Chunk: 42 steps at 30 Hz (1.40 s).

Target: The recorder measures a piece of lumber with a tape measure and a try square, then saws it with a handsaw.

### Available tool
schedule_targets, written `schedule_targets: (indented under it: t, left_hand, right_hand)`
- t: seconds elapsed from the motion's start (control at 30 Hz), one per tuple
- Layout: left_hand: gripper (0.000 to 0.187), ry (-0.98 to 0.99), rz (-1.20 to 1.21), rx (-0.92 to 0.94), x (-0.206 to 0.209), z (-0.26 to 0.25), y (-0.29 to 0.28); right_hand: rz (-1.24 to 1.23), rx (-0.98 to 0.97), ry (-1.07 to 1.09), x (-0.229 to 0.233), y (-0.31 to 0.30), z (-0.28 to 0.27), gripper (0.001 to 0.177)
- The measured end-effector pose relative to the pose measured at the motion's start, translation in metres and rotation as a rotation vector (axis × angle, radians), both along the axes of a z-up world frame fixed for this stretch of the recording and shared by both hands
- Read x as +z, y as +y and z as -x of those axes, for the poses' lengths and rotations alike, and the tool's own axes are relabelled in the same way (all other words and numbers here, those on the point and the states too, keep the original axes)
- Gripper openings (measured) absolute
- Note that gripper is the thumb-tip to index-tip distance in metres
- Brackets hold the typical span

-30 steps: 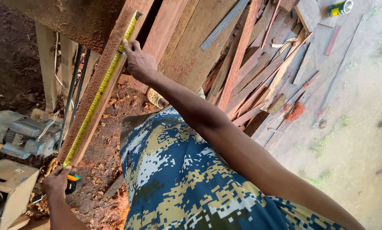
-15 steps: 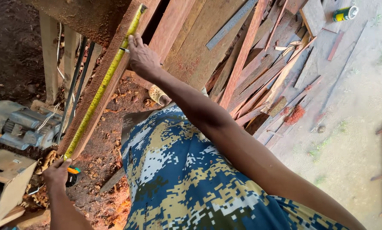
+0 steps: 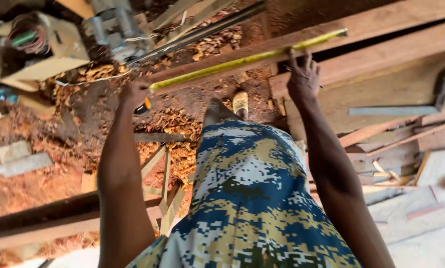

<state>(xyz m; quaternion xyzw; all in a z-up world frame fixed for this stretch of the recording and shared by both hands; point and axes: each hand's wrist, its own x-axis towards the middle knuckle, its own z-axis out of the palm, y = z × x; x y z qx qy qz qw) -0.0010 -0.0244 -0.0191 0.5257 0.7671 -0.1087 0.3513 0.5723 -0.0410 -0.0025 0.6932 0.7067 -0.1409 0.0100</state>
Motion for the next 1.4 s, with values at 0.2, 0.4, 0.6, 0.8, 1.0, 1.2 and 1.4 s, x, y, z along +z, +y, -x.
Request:
schedule_targets:
  t: [0.2, 0.4, 0.6, 0.8, 1.0, 1.2, 1.4]
  left_hand:
    - [0.023, -0.1, 0.027, 0.004, 0.002, -0.001, 0.0]
    - [0.023, -0.149, 0.071, -0.018, 0.017, -0.005, 0.008]
    - [0.025, -0.153, 0.083, -0.05, 0.008, 0.003, 0.012]
    - [0.019, -0.62, -0.195, -0.285, -0.028, 0.041, 0.011]
    - [0.046, -0.244, 0.181, -0.084, -0.004, 0.064, -0.006]
    - [0.052, -0.463, 0.487, 0.356, 0.113, -0.021, -0.056]
    - [0.036, -0.735, 0.538, 0.375, 0.067, -0.124, -0.091]
  right_hand:
    - [0.164, -0.05, -0.042, 0.003, 0.006, 0.001, 0.088]
    - [0.158, 0.003, -0.154, 0.0, 0.008, 0.003, 0.085]
    - [0.149, -0.003, -0.086, -0.006, 0.009, -0.006, 0.083]
    - [-0.281, 0.087, -0.006, -0.059, -0.004, -0.019, 0.083]
    - [-0.101, -0.071, 0.105, 0.015, -0.005, 0.02, 0.068]
    - [-0.21, -0.419, 0.495, 0.065, -0.099, 0.023, 0.03]
    - [-0.069, -0.51, 0.565, 0.055, -0.192, 0.013, 0.034]
